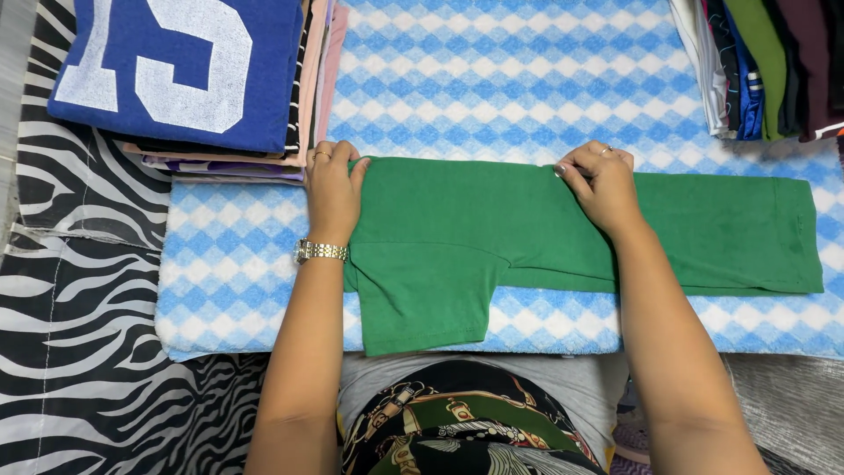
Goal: The person folds a green t-shirt and a black t-shirt on a blue and white checkered mat. They smooth the fabric, fold the sleeves and sides, and roll the shirts into compact bundles, placing the finished green shirt aside before folding the black one.
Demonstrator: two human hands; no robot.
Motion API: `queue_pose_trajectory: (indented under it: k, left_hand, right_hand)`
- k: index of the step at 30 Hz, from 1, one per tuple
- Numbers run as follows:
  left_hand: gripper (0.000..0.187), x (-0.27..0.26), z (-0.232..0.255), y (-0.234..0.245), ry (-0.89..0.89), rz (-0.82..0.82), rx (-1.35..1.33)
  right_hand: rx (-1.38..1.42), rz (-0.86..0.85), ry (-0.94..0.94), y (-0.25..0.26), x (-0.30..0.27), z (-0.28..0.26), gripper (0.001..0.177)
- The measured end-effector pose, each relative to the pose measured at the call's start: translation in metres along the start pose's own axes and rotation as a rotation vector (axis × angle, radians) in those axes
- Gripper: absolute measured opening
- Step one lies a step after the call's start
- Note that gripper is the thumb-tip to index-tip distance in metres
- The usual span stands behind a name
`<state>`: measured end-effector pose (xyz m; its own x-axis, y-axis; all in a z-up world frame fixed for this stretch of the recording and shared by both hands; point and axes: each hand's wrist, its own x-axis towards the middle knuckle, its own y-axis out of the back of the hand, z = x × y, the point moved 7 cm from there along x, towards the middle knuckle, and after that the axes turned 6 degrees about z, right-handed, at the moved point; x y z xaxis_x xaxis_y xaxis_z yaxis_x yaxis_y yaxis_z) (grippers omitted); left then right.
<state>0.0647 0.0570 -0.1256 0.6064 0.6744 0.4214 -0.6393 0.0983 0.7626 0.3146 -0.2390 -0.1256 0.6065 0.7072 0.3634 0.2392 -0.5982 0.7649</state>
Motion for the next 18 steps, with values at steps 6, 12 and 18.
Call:
queue_pose_trajectory:
  k: [6,12,18]
  left_hand:
    - [0.033,-0.003,0.033,0.028,-0.12,0.09,-0.036]
    - [0.036,-0.063,0.102,-0.026,-0.186,-0.222,-0.003]
    - [0.082,-0.053,0.071,-0.04,-0.003,-0.385,0.202]
  right_hand:
    - [-0.186,0.097,0.086,0.013,0.001,-0.038,0.022]
    - [-0.054,-0.083,0.108,-0.053,-0.016,-0.128,0.052]
    - [-0.126,-0.285,0.12,-0.089,-0.021,-0.143,0.064]
